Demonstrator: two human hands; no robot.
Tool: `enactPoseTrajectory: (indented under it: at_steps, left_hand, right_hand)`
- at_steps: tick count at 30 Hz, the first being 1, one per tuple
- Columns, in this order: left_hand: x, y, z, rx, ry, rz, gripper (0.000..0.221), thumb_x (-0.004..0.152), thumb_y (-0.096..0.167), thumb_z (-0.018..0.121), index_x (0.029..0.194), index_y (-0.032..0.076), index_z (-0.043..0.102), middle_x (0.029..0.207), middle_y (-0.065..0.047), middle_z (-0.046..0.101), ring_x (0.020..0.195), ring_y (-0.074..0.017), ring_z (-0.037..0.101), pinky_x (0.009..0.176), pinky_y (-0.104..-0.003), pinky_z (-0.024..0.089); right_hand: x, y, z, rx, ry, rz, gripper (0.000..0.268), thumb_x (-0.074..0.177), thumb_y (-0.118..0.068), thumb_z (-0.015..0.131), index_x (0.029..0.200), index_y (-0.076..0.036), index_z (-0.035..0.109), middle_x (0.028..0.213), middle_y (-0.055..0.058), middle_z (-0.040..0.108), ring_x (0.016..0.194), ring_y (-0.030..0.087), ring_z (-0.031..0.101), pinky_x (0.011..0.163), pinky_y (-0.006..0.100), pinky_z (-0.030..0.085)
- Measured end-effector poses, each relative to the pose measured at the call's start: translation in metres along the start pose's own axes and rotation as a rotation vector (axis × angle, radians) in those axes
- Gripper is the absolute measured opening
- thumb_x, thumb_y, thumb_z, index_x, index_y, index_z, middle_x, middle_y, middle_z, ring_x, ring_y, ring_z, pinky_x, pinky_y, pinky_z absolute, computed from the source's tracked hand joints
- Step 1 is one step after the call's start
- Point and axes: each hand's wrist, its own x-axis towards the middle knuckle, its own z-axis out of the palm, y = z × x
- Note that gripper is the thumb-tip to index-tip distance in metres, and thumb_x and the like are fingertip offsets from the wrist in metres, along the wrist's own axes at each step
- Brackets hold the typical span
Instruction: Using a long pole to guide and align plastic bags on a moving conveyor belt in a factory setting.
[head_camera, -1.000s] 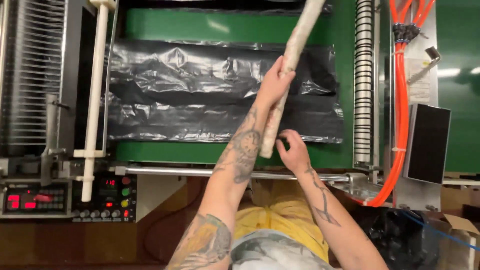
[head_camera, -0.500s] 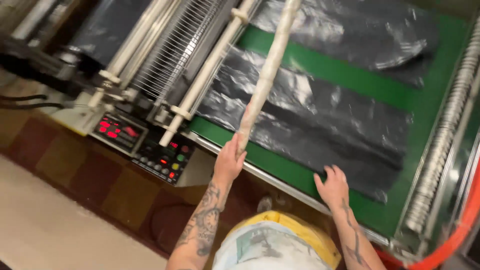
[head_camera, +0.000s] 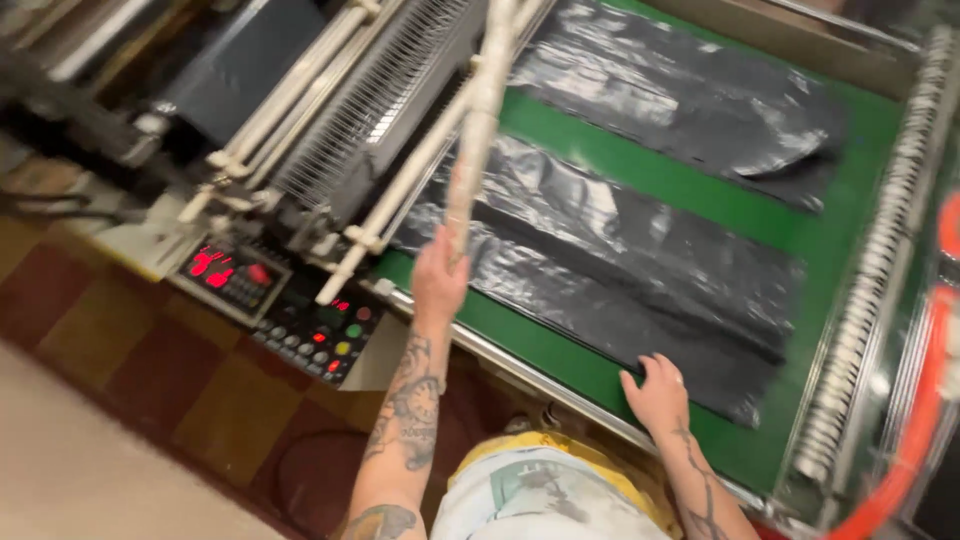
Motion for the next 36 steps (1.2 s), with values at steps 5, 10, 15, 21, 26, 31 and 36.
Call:
enactPoseTrajectory:
  at_steps: [5,10,15,21,26,31,36]
  left_hand:
    - [0.051,0.01,0.053,0.018,0.007,-0.013,0.07,0.081,0.027,0.08,0.144,0.007,0.058,0.111,-0.023,0.068,0.101,-0.0446,0.068,0.086,-0.055,0.055]
    - [0.076,0.105,0.122,-0.276,-0.418,-0.297,0.069,0.091,0.031,0.072,0.152,0.01,0.048,0.131,-0.029,0.063,0.123,-0.0491,0.06,0.104,-0.057,0.048]
    - [0.018,0.207,0.258,-0.396,-0.662,-0.194,0.077,0.086,0.04,0.076,0.152,0.015,0.047,0.131,-0.025,0.066,0.122,-0.0444,0.063,0.104,-0.055,0.051]
    - [-0.008,0.275,0.235,-0.524,-0.903,-0.079,0.075,0.089,0.036,0.071,0.155,0.014,0.045,0.139,-0.021,0.064,0.13,-0.0398,0.06,0.111,-0.051,0.048]
    - [-0.011,0.224,0.099,-0.519,-0.904,0.001,0.072,0.093,0.031,0.068,0.155,0.007,0.042,0.143,-0.029,0.057,0.13,-0.0483,0.055,0.109,-0.055,0.047]
    - [-0.065,0.099,0.015,-0.206,-0.59,0.172,0.068,0.086,0.022,0.075,0.149,0.01,0.052,0.122,-0.017,0.068,0.111,-0.0355,0.067,0.094,-0.045,0.055]
    - [-0.101,0.024,-0.004,-0.162,-0.332,0.169,0.069,0.084,0.021,0.078,0.146,0.003,0.055,0.117,-0.016,0.068,0.106,-0.0328,0.067,0.092,-0.04,0.056]
  right_hand:
    - [-0.006,0.008,0.004,0.081,0.075,0.016,0.055,0.095,-0.047,0.061,0.138,-0.012,0.064,0.15,0.016,0.056,0.145,0.032,0.048,0.113,0.046,0.048]
    - [-0.015,0.001,0.011,0.181,0.518,-0.618,0.044,0.09,-0.04,0.069,0.127,-0.017,0.067,0.131,0.004,0.065,0.123,0.022,0.063,0.101,0.034,0.053]
    - [-0.014,-0.002,-0.008,0.3,0.583,-0.511,0.058,0.089,-0.028,0.07,0.138,0.0,0.058,0.141,0.023,0.056,0.132,0.039,0.055,0.11,0.046,0.046]
    - [0.0,0.018,0.008,0.307,0.444,-0.053,0.062,0.095,-0.039,0.066,0.142,0.0,0.054,0.146,0.023,0.05,0.139,0.038,0.048,0.118,0.048,0.04]
    - [-0.005,0.005,-0.006,0.218,0.496,-0.178,0.054,0.093,-0.033,0.07,0.135,0.0,0.06,0.142,0.021,0.055,0.138,0.037,0.05,0.119,0.047,0.038]
    - [0.029,-0.022,-0.045,0.123,0.583,-0.136,0.061,0.093,-0.04,0.07,0.141,-0.003,0.059,0.153,0.022,0.048,0.144,0.041,0.041,0.115,0.061,0.034]
    - [0.086,-0.018,-0.046,-0.009,0.454,0.011,0.07,0.097,-0.047,0.061,0.151,-0.004,0.05,0.163,0.022,0.037,0.153,0.041,0.026,0.115,0.07,0.023]
